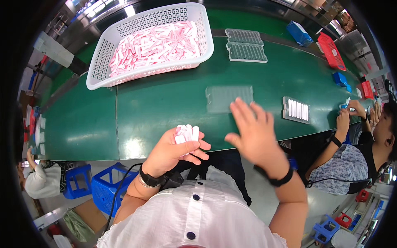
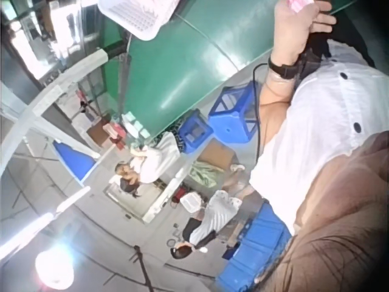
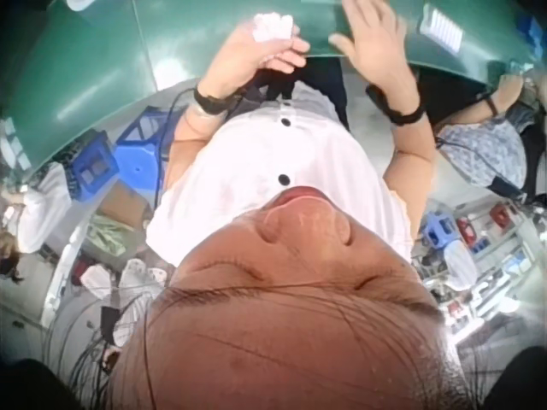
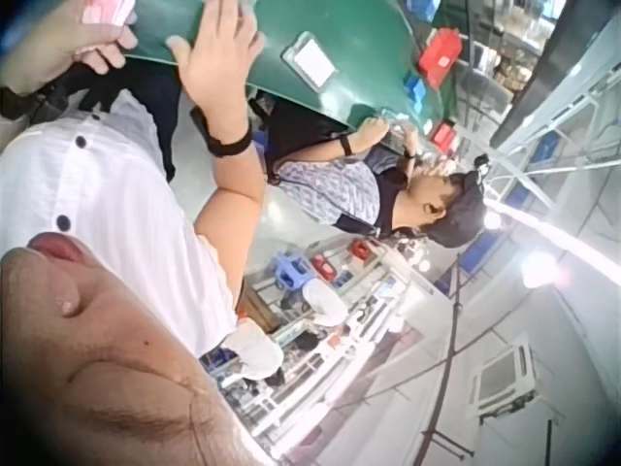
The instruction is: Gathering pink plastic components and placing them into clear plastic sorting trays on an assembly line.
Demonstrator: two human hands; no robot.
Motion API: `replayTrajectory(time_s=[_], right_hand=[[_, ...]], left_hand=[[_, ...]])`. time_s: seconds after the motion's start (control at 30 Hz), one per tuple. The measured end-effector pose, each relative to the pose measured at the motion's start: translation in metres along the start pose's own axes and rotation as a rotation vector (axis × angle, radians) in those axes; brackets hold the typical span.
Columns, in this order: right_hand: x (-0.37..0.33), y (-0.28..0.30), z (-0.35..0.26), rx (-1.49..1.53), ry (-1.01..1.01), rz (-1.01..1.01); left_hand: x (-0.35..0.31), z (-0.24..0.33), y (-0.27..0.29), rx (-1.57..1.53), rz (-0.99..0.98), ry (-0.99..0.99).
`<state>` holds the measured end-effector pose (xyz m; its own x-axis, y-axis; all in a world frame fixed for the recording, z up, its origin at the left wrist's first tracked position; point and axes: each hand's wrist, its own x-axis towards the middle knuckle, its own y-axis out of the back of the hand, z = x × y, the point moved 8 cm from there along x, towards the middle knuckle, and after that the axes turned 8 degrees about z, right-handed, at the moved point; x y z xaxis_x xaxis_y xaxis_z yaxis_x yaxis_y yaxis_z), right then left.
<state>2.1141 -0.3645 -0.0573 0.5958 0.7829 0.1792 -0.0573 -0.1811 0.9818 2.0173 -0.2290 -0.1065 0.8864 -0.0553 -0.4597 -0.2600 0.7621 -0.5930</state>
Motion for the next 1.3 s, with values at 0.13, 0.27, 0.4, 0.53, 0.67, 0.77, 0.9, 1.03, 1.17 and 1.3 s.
replayTrajectory(time_s=[0.13, 0.27, 0.4, 0.53, 0.67, 0.77, 0.9, 1.03, 1.17, 1.3], right_hand=[[-0.022, -0.002, -0.044, 0.105, -0.027, 0.066], [-0.016, 0.024, -0.035, 0.508, -0.135, 0.374], [-0.007, 0.018, -0.034, 0.629, -0.185, 0.359], [-0.002, 0.016, -0.029, 0.725, -0.198, 0.293], [-0.006, 0.018, -0.028, 0.669, -0.133, 0.309], [-0.008, 0.021, -0.026, 0.645, -0.149, 0.321], [-0.008, 0.024, -0.023, 0.625, -0.036, 0.335], [-0.013, 0.031, -0.031, 0.552, 0.415, 0.445], [0.013, 0.024, 0.0, 0.459, 0.033, 0.279], [0.008, 0.0, 0.008, 0.435, -0.036, 0.18]], left_hand=[[0.001, -0.001, -0.006, 0.144, 0.074, -0.03], [0.005, -0.007, -0.007, 0.335, 0.135, -0.083], [0.005, -0.011, -0.012, 0.376, 0.144, -0.107], [0.002, -0.011, -0.015, 0.375, 0.118, -0.083], [-0.001, -0.013, -0.022, 0.267, 0.01, 0.012], [-0.002, -0.013, -0.022, 0.229, -0.012, 0.038], [-0.002, -0.015, -0.016, 0.156, 0.006, 0.122], [-0.002, -0.021, -0.018, 0.033, -0.077, 0.172], [-0.001, -0.009, -0.009, 0.1, 0.088, -0.032], [-0.001, -0.008, -0.005, 0.117, 0.197, -0.131]])
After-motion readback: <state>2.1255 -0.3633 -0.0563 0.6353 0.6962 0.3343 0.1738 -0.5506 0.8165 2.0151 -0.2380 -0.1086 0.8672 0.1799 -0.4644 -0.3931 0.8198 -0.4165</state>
